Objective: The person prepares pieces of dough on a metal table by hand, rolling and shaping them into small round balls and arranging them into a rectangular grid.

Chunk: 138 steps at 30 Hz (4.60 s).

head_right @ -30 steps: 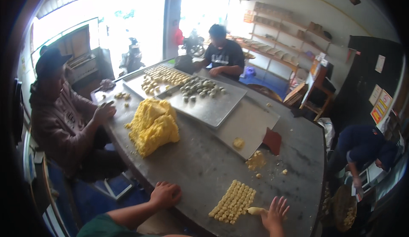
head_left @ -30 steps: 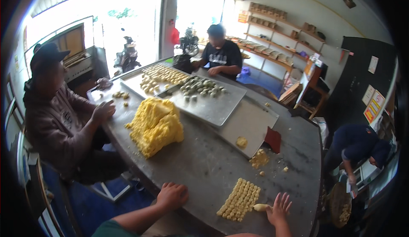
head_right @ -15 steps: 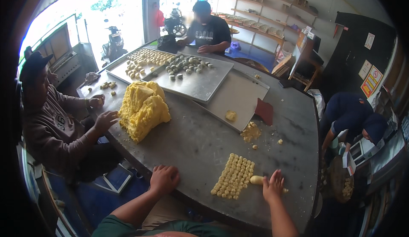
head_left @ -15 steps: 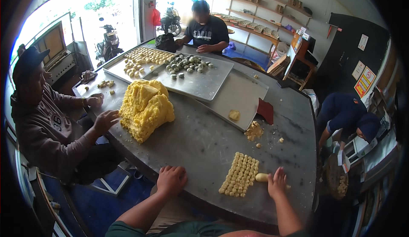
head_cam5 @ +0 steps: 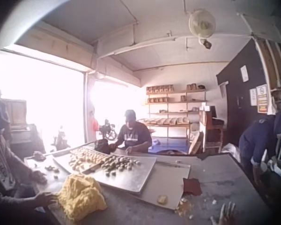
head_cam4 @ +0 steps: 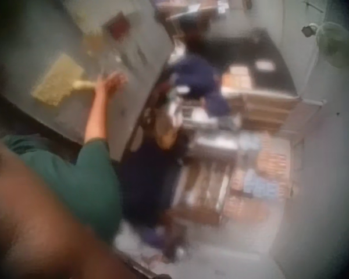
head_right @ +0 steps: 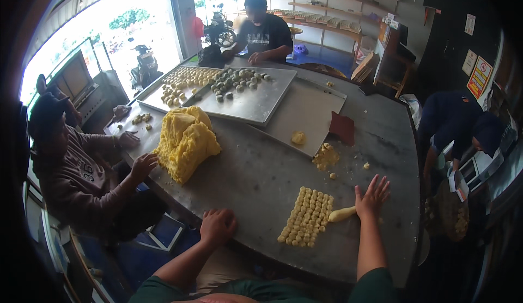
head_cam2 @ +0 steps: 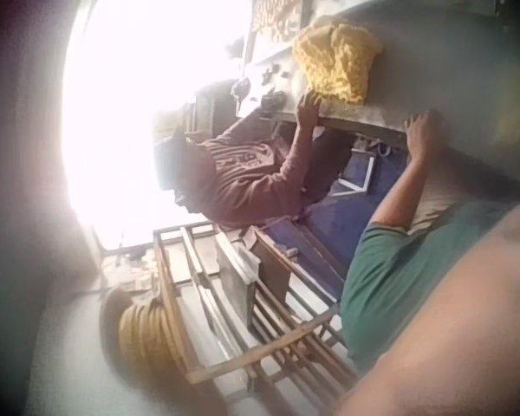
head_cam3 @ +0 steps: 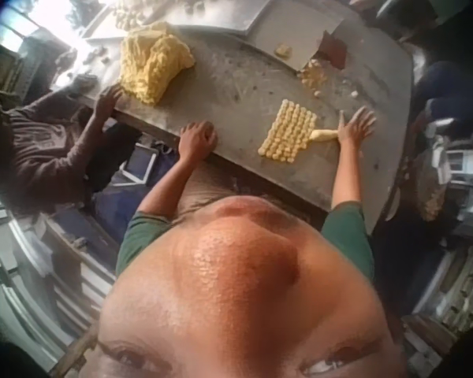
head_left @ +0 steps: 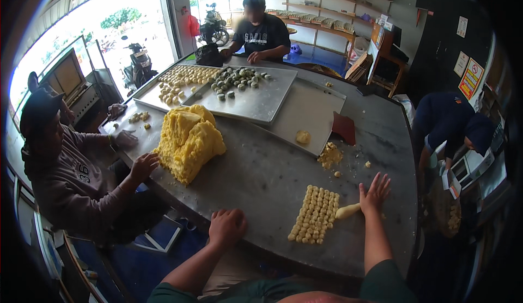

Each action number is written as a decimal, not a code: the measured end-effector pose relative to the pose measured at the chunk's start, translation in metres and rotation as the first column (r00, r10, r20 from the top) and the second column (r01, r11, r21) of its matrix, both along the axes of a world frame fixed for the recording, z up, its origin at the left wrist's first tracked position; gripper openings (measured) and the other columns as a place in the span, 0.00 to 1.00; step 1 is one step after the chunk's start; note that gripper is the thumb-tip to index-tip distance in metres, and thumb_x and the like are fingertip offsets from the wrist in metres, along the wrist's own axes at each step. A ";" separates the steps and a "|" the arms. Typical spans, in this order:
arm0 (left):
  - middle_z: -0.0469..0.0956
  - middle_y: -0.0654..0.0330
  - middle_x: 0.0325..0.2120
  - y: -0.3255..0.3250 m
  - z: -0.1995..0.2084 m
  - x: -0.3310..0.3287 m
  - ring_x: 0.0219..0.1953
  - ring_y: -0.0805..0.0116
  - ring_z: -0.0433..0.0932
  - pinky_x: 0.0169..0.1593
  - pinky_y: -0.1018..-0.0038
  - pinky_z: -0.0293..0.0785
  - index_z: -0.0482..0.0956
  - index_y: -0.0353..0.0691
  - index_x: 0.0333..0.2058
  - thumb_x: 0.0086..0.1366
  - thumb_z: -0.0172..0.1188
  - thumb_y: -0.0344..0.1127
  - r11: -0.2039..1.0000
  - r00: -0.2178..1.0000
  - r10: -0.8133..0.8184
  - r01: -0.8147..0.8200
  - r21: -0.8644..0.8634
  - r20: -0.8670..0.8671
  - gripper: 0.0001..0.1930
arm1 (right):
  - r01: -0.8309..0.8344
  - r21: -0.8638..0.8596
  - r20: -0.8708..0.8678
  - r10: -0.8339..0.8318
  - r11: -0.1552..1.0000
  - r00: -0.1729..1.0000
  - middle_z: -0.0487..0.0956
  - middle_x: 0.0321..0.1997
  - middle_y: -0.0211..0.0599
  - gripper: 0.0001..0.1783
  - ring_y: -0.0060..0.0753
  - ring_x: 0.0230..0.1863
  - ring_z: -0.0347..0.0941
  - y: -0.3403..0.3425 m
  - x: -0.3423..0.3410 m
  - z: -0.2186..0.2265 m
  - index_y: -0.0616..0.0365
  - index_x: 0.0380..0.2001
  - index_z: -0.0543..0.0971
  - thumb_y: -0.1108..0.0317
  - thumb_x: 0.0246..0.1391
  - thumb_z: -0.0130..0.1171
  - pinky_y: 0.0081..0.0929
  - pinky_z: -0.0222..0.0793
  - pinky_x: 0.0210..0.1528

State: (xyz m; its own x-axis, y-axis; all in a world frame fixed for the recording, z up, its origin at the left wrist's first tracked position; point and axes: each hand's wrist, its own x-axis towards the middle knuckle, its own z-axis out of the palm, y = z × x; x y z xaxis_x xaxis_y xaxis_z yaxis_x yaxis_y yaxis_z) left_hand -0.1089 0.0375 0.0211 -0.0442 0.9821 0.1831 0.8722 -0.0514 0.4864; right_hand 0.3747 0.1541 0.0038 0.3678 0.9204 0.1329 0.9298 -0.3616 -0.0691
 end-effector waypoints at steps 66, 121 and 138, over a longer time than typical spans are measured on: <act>0.83 0.60 0.33 0.003 0.001 -0.006 0.43 0.56 0.81 0.54 0.62 0.70 0.81 0.48 0.38 0.65 0.61 0.43 0.999 0.998 -0.050 0.050 0.020 -0.036 0.08 | 0.373 -0.082 0.202 -0.351 0.924 0.914 0.35 0.86 0.45 0.46 0.50 0.85 0.28 0.009 0.067 -0.006 0.46 0.81 0.42 0.34 0.72 0.37 0.63 0.35 0.80; 0.84 0.58 0.30 -0.012 -0.010 -0.012 0.42 0.55 0.82 0.52 0.60 0.71 0.82 0.48 0.36 0.65 0.59 0.45 0.998 0.999 -0.022 0.025 0.065 -0.034 0.09 | -0.101 0.633 -0.659 0.603 0.767 0.449 0.77 0.48 0.32 0.20 0.24 0.45 0.73 -0.117 -0.074 0.112 0.58 0.59 0.75 0.61 0.70 0.61 0.28 0.73 0.50; 0.84 0.60 0.33 -0.009 -0.004 -0.008 0.44 0.56 0.81 0.53 0.60 0.70 0.81 0.47 0.37 0.66 0.58 0.46 0.999 0.998 -0.045 0.045 -0.009 -0.032 0.11 | -0.426 -0.271 -0.137 0.403 0.863 0.905 0.52 0.83 0.46 0.40 0.53 0.83 0.42 -0.102 -0.030 0.007 0.57 0.78 0.55 0.42 0.74 0.38 0.53 0.31 0.82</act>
State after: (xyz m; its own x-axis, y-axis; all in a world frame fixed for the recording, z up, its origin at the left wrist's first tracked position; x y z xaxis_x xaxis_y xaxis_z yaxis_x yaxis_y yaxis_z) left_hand -0.1173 0.0287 0.0176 0.0056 0.9844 0.1757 0.8841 -0.0869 0.4591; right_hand 0.3446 0.0518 0.0105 -0.0579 0.9832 -0.1733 0.9946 0.0418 -0.0952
